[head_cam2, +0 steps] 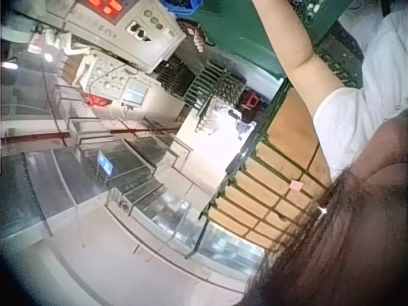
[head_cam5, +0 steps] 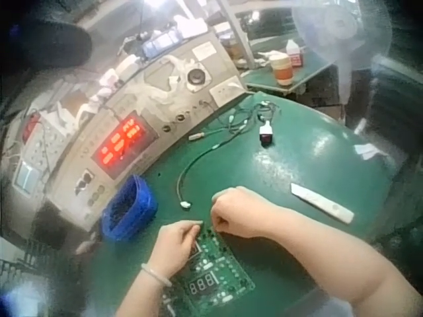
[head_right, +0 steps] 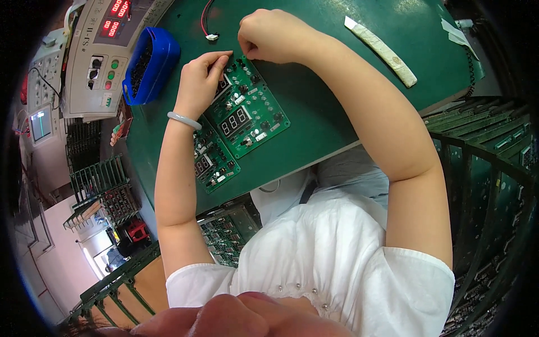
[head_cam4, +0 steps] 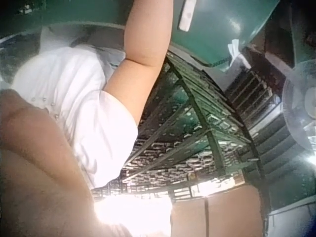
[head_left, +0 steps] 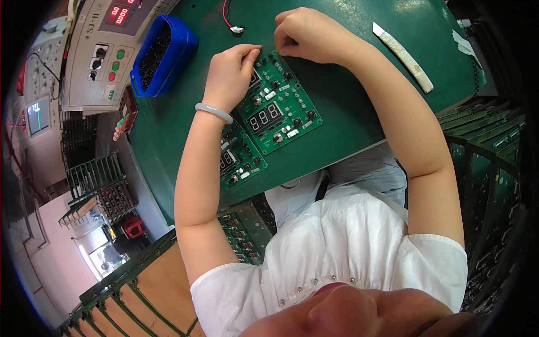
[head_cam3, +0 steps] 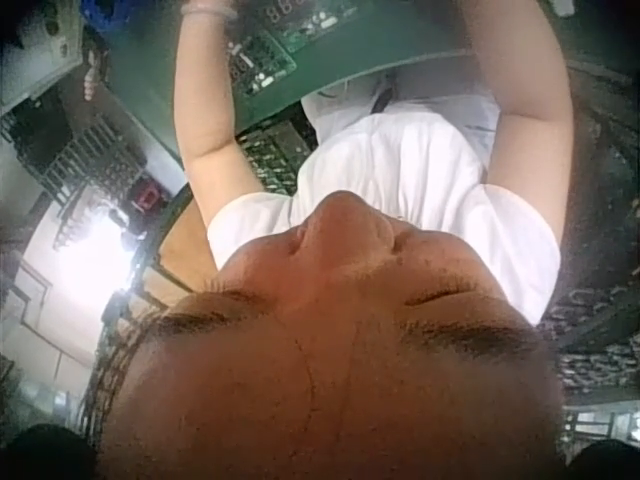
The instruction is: The person assembles electronic components onto circuit boards by hand, then places the completed circuit boards into a testing rack.
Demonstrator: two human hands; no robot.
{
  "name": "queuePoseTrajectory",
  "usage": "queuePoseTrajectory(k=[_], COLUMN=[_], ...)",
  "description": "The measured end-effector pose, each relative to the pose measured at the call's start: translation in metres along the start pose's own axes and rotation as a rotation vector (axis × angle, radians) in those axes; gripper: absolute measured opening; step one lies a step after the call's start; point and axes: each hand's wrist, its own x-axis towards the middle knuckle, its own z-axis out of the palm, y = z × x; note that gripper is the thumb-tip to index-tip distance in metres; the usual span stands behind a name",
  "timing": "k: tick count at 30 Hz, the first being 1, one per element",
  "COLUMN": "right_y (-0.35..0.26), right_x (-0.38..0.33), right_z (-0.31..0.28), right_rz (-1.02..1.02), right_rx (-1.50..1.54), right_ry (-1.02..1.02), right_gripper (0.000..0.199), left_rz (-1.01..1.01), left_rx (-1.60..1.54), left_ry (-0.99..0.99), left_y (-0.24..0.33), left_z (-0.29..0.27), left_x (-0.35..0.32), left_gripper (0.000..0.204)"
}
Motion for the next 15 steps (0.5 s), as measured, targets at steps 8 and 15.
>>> queuePoseTrajectory(k=[8,15], right_y=[0.003,-0.003], right_x=[0.001,0.007], right_z=[0.000,0.014], right_rz=[-0.063,-0.195], right_rx=[0.048,0.257], right_ry=[0.060,0.252], right_gripper=[0.008,0.010], left_rz=[0.075,-0.144], left_rx=[0.024,-0.624], left_ry=[-0.055,-0.109], left_y=[0.000,0.005], left_z=[-0.007,-0.006], left_x=[0.001,-0.002], left_gripper=[0.023,0.027])
